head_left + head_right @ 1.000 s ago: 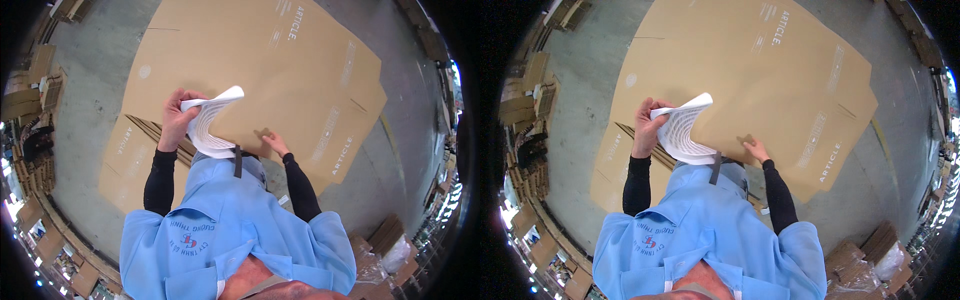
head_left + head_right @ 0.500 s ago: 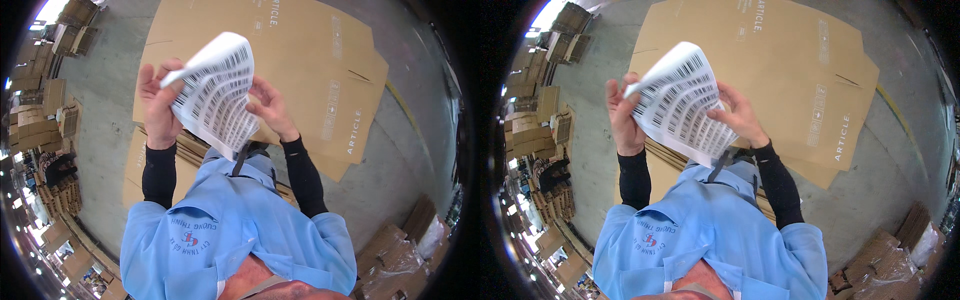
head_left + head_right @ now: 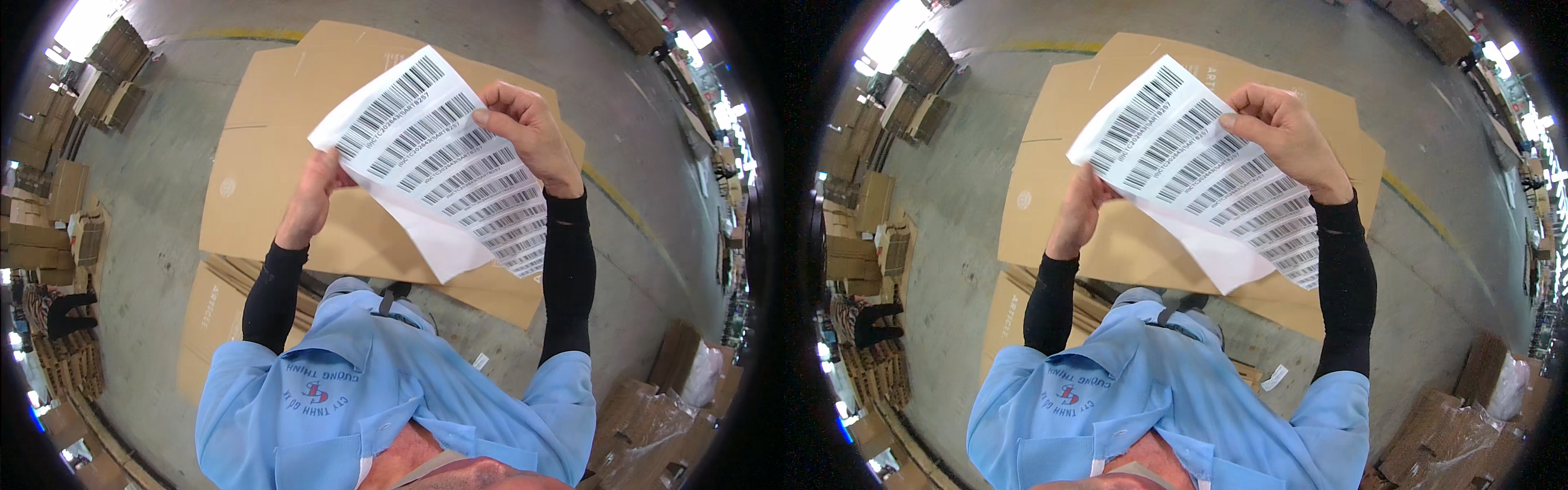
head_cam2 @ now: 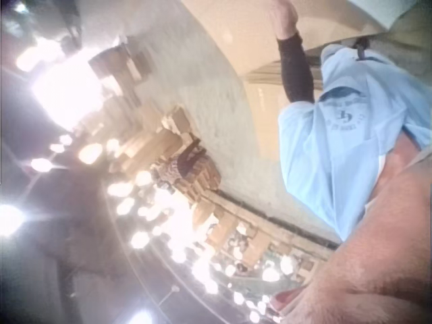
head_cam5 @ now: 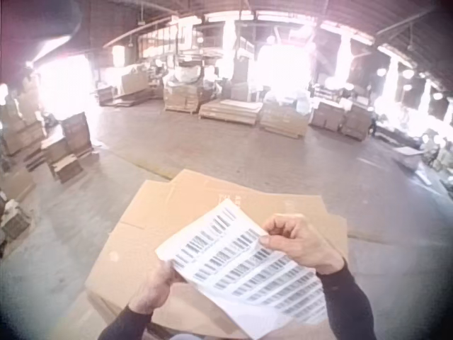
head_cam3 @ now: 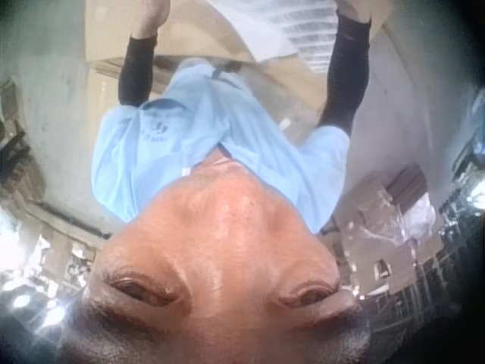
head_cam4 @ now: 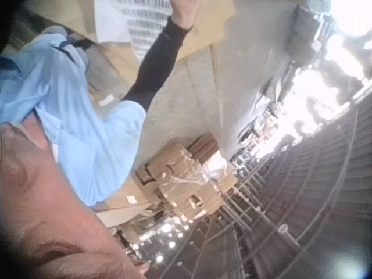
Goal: The person repeatedly peels barcode labels from a sheet and affixes them to large flat cardboard panels. They handle the panels by lifting and repositioning them, then apply labels to different locations on each panel.
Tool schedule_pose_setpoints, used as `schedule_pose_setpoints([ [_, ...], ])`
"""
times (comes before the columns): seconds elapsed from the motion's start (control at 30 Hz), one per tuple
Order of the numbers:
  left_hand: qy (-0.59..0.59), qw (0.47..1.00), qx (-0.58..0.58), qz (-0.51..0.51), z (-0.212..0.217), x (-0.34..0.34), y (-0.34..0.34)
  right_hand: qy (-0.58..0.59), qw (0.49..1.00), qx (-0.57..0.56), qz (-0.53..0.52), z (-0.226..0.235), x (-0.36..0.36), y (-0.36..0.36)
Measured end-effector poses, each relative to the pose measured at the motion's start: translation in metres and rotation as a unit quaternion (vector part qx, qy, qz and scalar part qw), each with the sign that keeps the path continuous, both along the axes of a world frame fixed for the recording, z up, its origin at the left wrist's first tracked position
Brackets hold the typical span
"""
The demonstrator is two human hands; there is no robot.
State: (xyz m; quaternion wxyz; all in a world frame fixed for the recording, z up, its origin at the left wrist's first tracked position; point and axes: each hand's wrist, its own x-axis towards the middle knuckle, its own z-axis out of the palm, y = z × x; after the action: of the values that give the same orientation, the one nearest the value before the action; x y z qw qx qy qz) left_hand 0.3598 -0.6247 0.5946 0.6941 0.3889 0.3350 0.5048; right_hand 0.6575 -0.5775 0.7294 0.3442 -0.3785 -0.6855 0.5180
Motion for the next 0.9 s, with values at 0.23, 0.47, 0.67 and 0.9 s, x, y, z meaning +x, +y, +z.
schedule_pose_setpoints([
  [0.23,0.104,0.979,0.173,0.037,-0.041,0.028,0.035,-0.005,0.998,-0.066,-0.012,-0.013,0.018,0.033],
  [0.47,0.11,0.967,0.178,0.143,-0.084,-0.014,0.123,0.026,0.995,-0.084,-0.057,-0.067,-0.019,0.048],
  [0.67,0.347,0.821,0.359,0.277,-0.077,-0.046,0.171,0.087,0.984,-0.145,-0.054,-0.117,-0.076,0.039],
  [0.9,0.432,0.796,0.316,0.283,-0.099,-0.029,0.211,0.129,0.966,-0.171,-0.147,-0.159,-0.092,0.029],
])
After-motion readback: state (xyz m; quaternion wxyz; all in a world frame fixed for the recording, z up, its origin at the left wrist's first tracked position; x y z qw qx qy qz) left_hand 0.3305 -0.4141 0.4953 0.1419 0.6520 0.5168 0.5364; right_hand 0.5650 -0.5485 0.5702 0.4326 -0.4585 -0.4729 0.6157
